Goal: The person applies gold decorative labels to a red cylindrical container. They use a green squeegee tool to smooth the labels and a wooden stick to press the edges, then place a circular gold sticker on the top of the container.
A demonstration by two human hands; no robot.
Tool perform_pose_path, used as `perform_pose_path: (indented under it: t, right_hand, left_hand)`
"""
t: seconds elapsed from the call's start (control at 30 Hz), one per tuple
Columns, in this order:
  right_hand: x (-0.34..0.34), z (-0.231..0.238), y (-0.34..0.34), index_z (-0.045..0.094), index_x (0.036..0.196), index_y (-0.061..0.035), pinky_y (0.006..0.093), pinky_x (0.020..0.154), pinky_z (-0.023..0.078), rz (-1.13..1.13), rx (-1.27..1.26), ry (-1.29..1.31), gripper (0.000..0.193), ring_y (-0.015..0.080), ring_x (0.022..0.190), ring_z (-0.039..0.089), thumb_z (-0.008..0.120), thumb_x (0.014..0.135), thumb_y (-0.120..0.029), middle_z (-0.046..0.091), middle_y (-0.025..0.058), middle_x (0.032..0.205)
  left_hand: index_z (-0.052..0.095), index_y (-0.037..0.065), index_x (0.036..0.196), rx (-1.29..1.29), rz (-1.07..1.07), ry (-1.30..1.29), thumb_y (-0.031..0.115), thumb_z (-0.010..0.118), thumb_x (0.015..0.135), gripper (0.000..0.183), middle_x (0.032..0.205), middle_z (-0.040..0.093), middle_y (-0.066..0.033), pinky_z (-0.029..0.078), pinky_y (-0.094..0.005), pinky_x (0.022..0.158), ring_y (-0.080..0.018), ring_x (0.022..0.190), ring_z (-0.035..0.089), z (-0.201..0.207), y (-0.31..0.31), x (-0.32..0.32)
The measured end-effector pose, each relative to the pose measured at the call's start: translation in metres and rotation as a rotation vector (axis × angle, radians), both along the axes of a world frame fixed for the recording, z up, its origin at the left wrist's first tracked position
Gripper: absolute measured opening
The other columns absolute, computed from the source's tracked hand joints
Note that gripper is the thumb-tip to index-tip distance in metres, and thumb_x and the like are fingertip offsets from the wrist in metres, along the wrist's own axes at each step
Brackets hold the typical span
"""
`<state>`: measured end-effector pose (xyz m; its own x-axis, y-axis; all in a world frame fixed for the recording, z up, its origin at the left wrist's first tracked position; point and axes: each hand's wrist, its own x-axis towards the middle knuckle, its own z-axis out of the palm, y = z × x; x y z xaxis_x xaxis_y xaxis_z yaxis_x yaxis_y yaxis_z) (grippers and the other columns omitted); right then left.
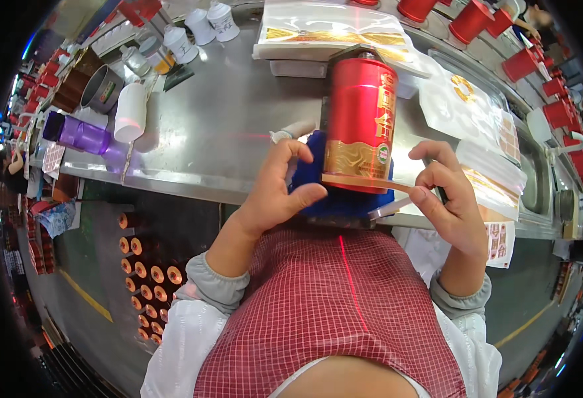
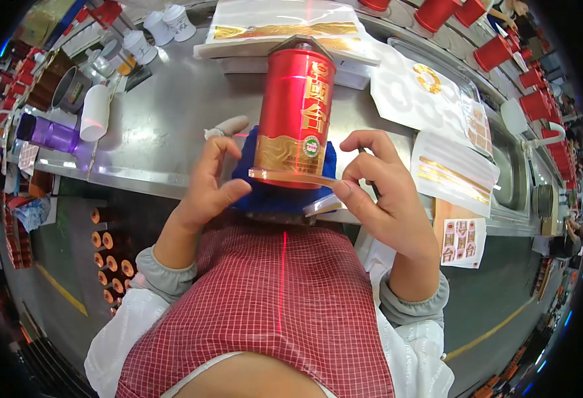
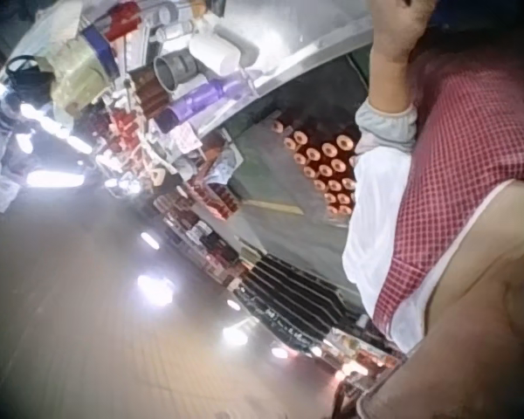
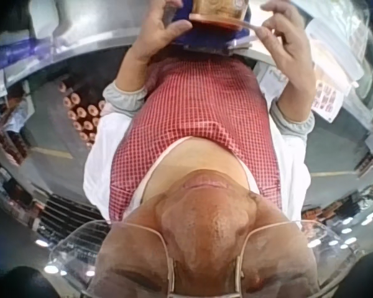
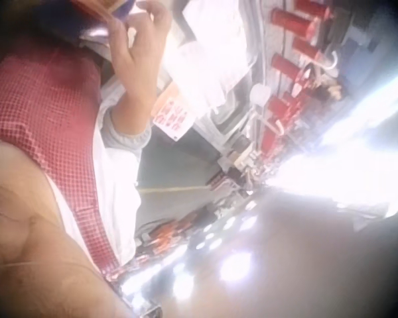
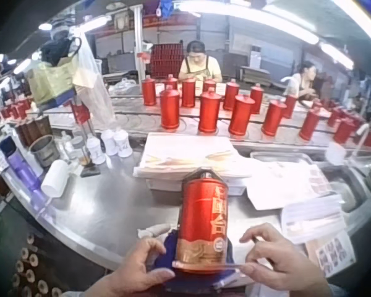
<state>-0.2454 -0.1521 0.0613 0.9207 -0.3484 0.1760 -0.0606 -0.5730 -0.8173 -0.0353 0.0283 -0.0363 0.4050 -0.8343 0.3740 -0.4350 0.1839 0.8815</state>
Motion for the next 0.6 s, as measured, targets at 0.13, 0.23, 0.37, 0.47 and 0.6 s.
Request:
perform_pose_path:
  t: [0.13,0.23,0.37,0.47,0.6]
  right_hand:
    - [0.001,0.0,0.001,0.058,0.08,-0.0014,0.0277,0.077,0.042,-0.015,0.007,0.043,0.017,0.0174,0.091,0.05,0.067,0.085,-0.014,0.051,0.0137,0.115]
    - [-0.001,-0.001,0.002,0.058,0.08,-0.0012,0.0276,0.076,0.042,-0.014,0.019,0.009,0.016,0.0171,0.09,0.05,0.067,0.085,-0.013,0.051,0.0144,0.114]
    - [-0.007,-0.003,-0.002,0.057,0.079,-0.0005,0.0269,0.076,0.041,-0.015,0.019,0.007,0.014,0.0173,0.091,0.051,0.065,0.085,-0.01,0.051,0.016,0.113]
    - [-0.01,-0.005,-0.005,0.056,0.079,0.0,0.0265,0.077,0.04,0.014,0.007,-0.013,0.013,0.0169,0.092,0.051,0.064,0.084,-0.008,0.05,0.0166,0.112]
    - [-0.011,-0.004,-0.002,0.055,0.079,0.0001,0.0264,0.076,0.039,-0.005,0.058,0.005,0.013,0.0155,0.091,0.049,0.064,0.084,-0.008,0.05,0.0162,0.112]
  left_hand:
    - [0.046,0.003,0.133,0.027,0.113,-0.364,0.037,0.075,0.079,0.07,0.124,0.055,-0.0194,0.026,-0.0562,0.108,-0.0371,0.124,0.045,0.001,-0.009,-0.01]
    - [0.044,0.003,0.137,0.032,0.144,-0.73,0.044,0.073,0.078,0.077,0.128,0.053,-0.02,0.019,-0.0608,0.111,-0.0389,0.13,0.042,0.005,-0.009,-0.004]
    - [0.043,0.003,0.139,0.065,0.071,-0.619,0.044,0.069,0.082,0.075,0.134,0.05,-0.0209,0.019,-0.0547,0.113,-0.038,0.133,0.04,0.02,-0.008,-0.003]
    - [0.041,0.0,0.139,-0.044,-0.053,0.056,0.044,0.068,0.084,0.075,0.137,0.046,-0.0219,0.023,-0.0473,0.113,-0.0346,0.135,0.038,0.01,-0.012,-0.009]
    - [0.035,-0.003,0.14,-0.059,-0.022,0.303,0.041,0.067,0.088,0.076,0.142,0.04,-0.0222,0.026,-0.0391,0.112,-0.0315,0.136,0.035,0.004,-0.022,-0.024]
